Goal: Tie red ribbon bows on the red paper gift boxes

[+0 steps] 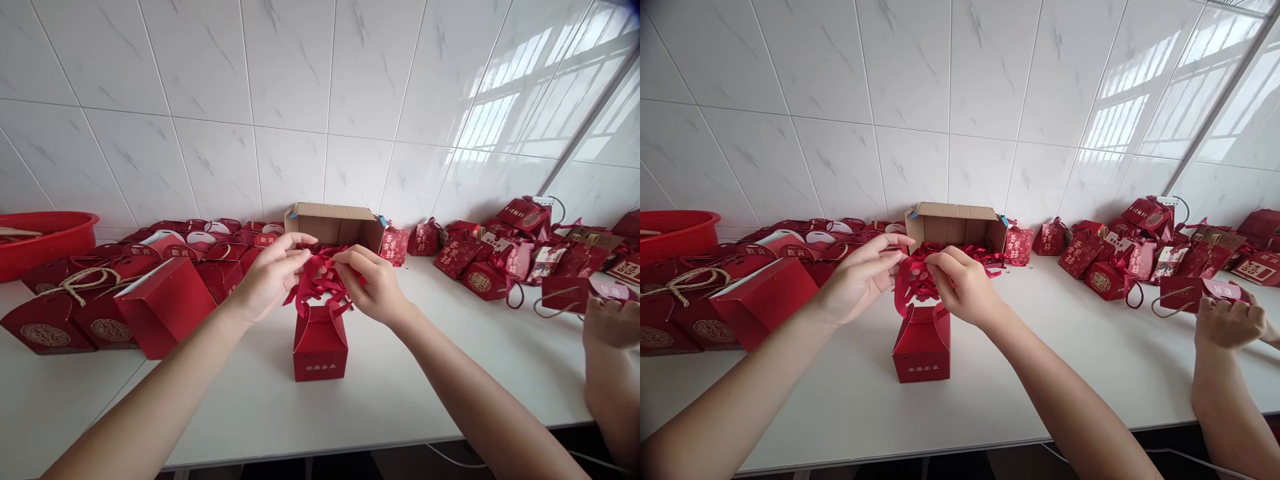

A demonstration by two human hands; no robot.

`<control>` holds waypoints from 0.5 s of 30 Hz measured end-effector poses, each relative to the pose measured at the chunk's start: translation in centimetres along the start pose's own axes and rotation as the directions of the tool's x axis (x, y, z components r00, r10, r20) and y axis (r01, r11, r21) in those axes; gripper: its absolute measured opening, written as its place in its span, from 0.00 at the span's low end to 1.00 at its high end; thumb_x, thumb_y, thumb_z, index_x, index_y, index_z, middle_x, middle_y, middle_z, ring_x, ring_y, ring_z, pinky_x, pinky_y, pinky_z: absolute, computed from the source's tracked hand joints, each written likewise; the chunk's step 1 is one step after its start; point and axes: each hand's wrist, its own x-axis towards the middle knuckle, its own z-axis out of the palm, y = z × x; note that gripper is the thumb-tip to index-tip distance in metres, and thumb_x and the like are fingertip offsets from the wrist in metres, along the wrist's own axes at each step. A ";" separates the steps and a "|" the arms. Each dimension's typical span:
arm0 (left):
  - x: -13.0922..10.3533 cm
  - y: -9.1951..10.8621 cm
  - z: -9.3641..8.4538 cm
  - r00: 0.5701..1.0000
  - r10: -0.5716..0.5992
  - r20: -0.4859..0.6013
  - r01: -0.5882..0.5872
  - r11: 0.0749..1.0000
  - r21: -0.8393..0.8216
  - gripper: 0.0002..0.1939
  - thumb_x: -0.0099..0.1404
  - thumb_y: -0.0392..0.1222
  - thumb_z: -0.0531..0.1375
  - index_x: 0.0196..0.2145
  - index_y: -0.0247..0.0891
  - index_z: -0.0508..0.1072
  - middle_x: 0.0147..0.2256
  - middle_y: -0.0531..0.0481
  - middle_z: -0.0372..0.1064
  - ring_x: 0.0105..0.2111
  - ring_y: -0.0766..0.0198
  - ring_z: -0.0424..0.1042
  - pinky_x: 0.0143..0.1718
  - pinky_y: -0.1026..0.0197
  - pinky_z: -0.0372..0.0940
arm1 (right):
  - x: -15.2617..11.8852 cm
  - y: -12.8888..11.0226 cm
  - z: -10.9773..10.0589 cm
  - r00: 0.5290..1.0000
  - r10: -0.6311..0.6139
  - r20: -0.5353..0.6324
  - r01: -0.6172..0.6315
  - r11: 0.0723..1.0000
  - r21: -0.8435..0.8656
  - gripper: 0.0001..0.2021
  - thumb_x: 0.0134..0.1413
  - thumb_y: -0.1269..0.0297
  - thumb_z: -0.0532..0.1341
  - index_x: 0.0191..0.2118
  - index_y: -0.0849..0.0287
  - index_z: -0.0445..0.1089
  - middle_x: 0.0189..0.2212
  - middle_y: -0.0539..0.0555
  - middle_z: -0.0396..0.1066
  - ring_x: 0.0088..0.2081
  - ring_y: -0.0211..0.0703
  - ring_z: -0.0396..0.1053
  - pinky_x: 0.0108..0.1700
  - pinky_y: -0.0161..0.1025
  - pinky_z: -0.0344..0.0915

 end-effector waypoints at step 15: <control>-0.7 -0.8 0.8 0.962 0.246 -0.120 -0.203 0.935 0.290 0.13 0.59 0.44 0.64 0.43 0.40 0.72 0.35 0.49 0.73 0.35 0.62 0.72 0.35 0.63 0.66 | -0.9 -0.2 2.6 0.834 0.550 -0.037 -0.401 0.652 0.644 0.10 0.58 0.58 0.59 0.38 0.57 0.72 0.39 0.54 0.75 0.43 0.44 0.72 0.45 0.40 0.68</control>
